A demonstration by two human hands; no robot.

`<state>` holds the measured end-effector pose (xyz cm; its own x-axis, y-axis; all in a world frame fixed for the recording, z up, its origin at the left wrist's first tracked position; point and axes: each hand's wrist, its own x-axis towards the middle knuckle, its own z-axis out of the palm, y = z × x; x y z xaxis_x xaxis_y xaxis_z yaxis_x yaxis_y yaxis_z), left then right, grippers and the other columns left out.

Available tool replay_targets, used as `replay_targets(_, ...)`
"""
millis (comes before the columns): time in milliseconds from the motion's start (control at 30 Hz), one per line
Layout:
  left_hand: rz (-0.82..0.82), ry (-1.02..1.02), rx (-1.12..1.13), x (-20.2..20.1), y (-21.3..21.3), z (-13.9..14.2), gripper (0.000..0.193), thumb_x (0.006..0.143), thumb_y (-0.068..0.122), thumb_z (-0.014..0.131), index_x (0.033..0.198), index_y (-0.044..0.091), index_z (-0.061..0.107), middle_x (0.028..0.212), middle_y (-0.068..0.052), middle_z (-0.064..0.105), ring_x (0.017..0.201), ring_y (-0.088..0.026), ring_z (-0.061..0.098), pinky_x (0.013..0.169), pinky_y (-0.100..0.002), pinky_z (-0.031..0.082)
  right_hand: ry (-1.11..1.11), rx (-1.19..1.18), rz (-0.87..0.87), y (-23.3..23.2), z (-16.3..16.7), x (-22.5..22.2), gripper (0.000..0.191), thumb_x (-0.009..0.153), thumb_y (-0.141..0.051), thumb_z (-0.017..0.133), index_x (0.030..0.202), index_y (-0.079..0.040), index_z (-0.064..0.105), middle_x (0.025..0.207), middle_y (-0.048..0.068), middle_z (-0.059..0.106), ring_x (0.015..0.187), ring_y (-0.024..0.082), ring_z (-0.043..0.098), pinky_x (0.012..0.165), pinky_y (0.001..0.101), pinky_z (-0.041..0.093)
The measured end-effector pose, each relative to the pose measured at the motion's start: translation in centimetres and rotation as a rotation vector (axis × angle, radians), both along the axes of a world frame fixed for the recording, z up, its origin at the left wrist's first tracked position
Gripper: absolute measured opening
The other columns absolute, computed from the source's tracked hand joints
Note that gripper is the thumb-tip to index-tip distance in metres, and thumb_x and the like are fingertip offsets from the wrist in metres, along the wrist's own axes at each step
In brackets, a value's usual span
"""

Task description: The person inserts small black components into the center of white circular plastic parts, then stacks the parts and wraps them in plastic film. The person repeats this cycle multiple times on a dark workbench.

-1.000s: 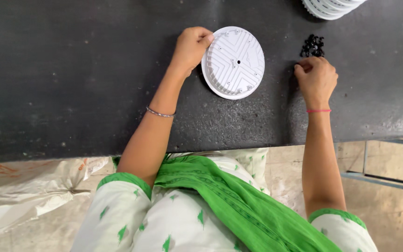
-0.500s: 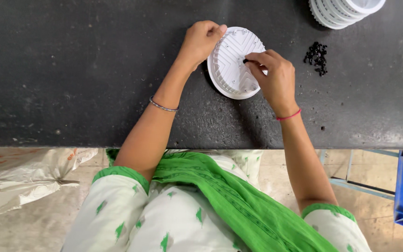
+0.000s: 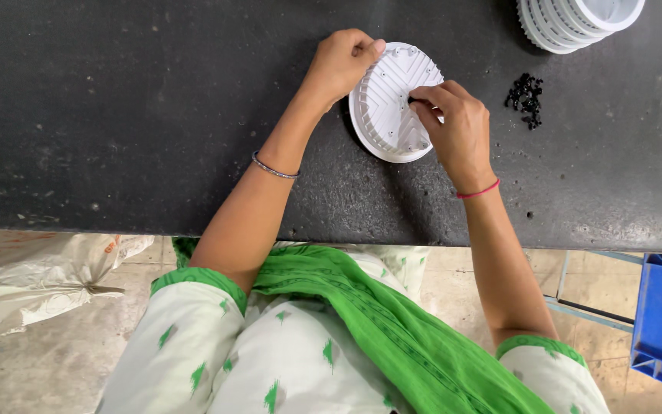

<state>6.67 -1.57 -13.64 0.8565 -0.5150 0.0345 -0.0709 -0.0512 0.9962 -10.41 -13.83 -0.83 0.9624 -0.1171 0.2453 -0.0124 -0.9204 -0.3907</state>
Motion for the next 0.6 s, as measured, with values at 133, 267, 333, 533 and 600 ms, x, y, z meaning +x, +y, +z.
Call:
replay_targets(133,-0.006,0.019,-0.008,-0.1,0.1,-0.2,0.031,0.095,0.032,0.072,0.095,0.000,0.075,0.081,-0.004,0.076,0.072,-0.009,0.068,0.065,-0.028,0.056,0.045,0.020,0.006,-1.2,-0.5,0.0,0.019,0.092,-0.007,0.081,0.111,-0.007,0.079,0.097,0.011,0.075,0.080,0.021,0.073,0.072,0.0314,0.058)
replay_targets(267,-0.014,-0.006,-0.019,0.0,0.2,-0.1,0.031,0.095,0.031,0.072,0.096,0.000,0.075,0.084,-0.005,0.077,0.075,-0.010,0.071,0.068,-0.029,0.058,0.045,0.050,0.044,-3.9,0.5,1.0,0.018,0.101,-0.009,0.079,0.119,-0.010,0.078,0.108,0.008,0.077,0.091,0.017,0.077,0.082,0.0269,0.063)
replay_targets(333,-0.018,0.004,-0.020,0.0,0.2,-0.1,0.031,0.095,0.031,0.072,0.097,0.000,0.074,0.085,-0.006,0.077,0.076,-0.011,0.072,0.069,-0.029,0.058,0.057,0.006,0.047,-4.7,1.0,1.6,0.024,0.097,-0.011,0.082,0.121,-0.010,0.077,0.109,0.010,0.077,0.094,0.020,0.077,0.083,0.0292,0.063)
replay_targets(533,-0.040,0.061,-0.015,0.0,0.2,0.2,0.031,0.095,0.031,0.072,0.099,0.000,0.074,0.087,-0.006,0.078,0.078,-0.011,0.072,0.070,-0.028,0.058,0.258,-0.056,0.116,-4.9,2.2,4.8,0.070,0.070,-0.022,0.094,0.134,-0.010,0.069,0.120,0.019,0.070,0.103,0.034,0.070,0.083,0.0417,0.056)
replay_targets(600,-0.034,0.047,-0.022,0.0,0.2,0.3,0.030,0.095,0.030,0.072,0.099,0.000,0.074,0.087,-0.006,0.078,0.078,-0.011,0.072,0.070,-0.028,0.058,0.329,-0.053,0.113,-4.8,2.4,5.5,0.077,0.067,-0.025,0.095,0.137,-0.012,0.066,0.125,0.019,0.068,0.107,0.035,0.070,0.088,0.0444,0.055)
